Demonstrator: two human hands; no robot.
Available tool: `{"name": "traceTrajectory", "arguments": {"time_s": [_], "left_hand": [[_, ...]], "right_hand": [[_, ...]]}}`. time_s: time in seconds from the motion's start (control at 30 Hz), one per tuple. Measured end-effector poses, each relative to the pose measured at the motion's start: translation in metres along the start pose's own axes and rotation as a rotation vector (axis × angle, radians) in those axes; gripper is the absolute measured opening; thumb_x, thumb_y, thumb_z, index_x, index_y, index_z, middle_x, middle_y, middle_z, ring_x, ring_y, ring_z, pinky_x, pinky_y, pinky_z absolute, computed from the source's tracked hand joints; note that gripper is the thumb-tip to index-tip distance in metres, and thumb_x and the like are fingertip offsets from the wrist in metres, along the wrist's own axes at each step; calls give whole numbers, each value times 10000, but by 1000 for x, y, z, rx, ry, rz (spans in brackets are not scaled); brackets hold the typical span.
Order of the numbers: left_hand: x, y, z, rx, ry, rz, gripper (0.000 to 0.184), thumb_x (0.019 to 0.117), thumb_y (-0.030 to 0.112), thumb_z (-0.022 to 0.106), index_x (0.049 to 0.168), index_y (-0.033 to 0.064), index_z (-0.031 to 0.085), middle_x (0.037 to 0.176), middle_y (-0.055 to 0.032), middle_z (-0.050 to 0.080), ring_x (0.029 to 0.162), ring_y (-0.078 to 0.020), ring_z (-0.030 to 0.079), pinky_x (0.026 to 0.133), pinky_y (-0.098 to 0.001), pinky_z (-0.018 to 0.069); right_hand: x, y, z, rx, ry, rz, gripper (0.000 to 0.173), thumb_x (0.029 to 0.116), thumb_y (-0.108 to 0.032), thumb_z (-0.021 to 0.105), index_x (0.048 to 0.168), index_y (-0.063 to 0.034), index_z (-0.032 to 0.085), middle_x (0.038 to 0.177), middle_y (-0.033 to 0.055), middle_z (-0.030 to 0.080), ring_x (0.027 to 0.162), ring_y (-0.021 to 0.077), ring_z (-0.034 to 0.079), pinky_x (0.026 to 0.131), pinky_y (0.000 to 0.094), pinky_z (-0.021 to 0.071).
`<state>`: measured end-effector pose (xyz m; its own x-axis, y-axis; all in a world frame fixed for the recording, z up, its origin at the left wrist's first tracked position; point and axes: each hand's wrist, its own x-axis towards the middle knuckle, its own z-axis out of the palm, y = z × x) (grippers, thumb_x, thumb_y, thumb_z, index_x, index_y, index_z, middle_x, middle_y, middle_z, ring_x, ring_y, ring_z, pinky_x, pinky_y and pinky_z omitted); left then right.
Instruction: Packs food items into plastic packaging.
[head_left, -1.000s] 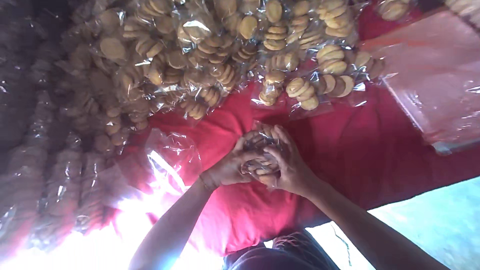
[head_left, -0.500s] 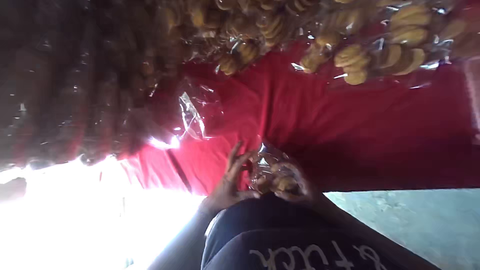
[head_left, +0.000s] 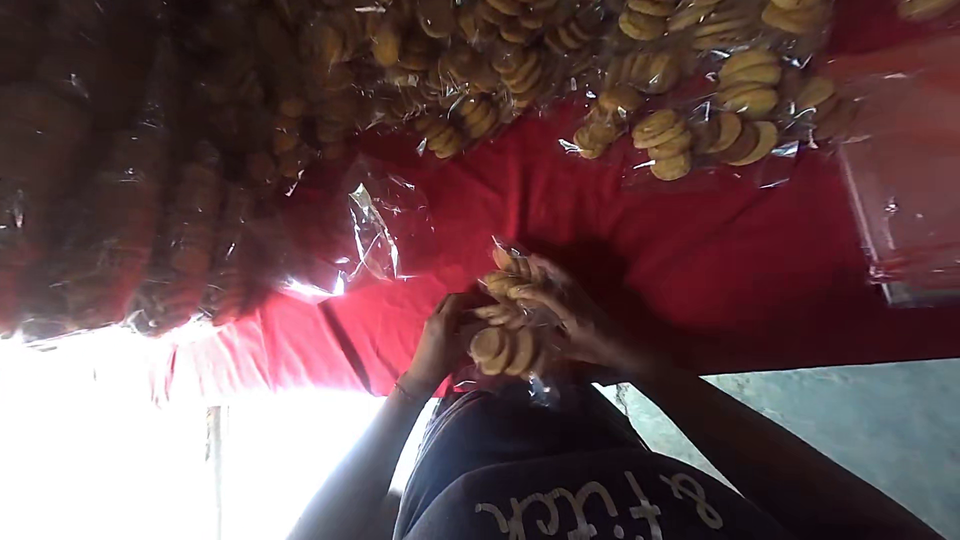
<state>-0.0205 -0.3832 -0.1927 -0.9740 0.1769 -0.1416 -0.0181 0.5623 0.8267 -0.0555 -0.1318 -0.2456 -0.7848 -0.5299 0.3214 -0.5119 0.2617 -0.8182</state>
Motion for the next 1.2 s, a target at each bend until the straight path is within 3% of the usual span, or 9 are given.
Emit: {"name": "traceTrajectory", "arguments": {"time_s": [0.2,0.37,0.47,0.63,0.7,0.8,0.9,1.0,1.2], "left_hand": [[-53,-5,7,88,104,173,772,828,27,747,1500,-67,379,1510,-380,340,1186,-283,636,923,-344,573],[-39,-11,0,576,52,656,262,985,247,627,1231,336,609,1421,-164,531,1354,-358,494,1118,-537,373],[-22,-6,3,577,70,700,146,1006,298,620,1144,308,666,1392,-109,561,1360,-311,477,1145,-493,337],[-8,-11,-20,358,-31,485,431,825,291,790,1214,249,609,1578,-354,247,1514,-450,238,1227,-481,265],[-4,-13,-25,376,-149,537,574,708,219,876,1229,187,637,1549,-416,266,1463,-532,305,1198,-543,318],[9,-9,-21,304,-252,496,476,771,182,849,1217,132,690,1539,-342,359,1358,-439,494,1090,-482,466],[25,0,-14,214,-261,434,498,788,213,841,1237,93,661,1542,-326,353,1305,-408,539,1033,-453,509],[26,1,-12,70,-321,340,488,833,205,813,1260,77,614,1591,-277,287,1357,-296,511,1049,-369,506],[12,-18,-11,26,-342,374,972,841,349,808,1574,-33,297,1614,-365,190,1482,-353,366,1182,-377,370]], "right_hand": [[2,-5,-7,-76,-28,88,572,821,-310,781,1336,-126,615,1573,270,355,1412,381,438,1125,478,423],[-2,-4,-1,-118,-9,170,603,817,-225,775,1374,-77,598,1444,305,501,1270,447,546,1053,543,456],[0,-1,-1,-76,13,85,495,855,-131,724,1336,-102,612,1484,275,468,1327,372,525,1096,462,454],[-4,-7,-9,37,-76,10,458,796,-160,751,1224,-51,634,1524,271,423,1386,322,473,1122,382,425],[-3,-17,-17,3,-213,78,619,771,-391,800,1277,-87,616,1611,253,298,1441,325,406,1140,403,397],[-6,-25,-18,-55,-303,125,931,679,-613,829,1446,-181,525,1664,248,171,1519,356,267,1202,463,303],[-8,-27,2,-55,-97,121,980,659,-677,787,1408,-97,537,1595,320,281,1474,421,331,1173,506,344],[-12,-16,33,-49,194,103,686,783,-525,776,1241,-50,589,1505,324,410,1399,375,446,1138,459,402],[-12,-15,36,-140,124,125,801,751,-660,752,1295,-95,589,1557,307,358,1420,402,415,1140,505,381]]}}
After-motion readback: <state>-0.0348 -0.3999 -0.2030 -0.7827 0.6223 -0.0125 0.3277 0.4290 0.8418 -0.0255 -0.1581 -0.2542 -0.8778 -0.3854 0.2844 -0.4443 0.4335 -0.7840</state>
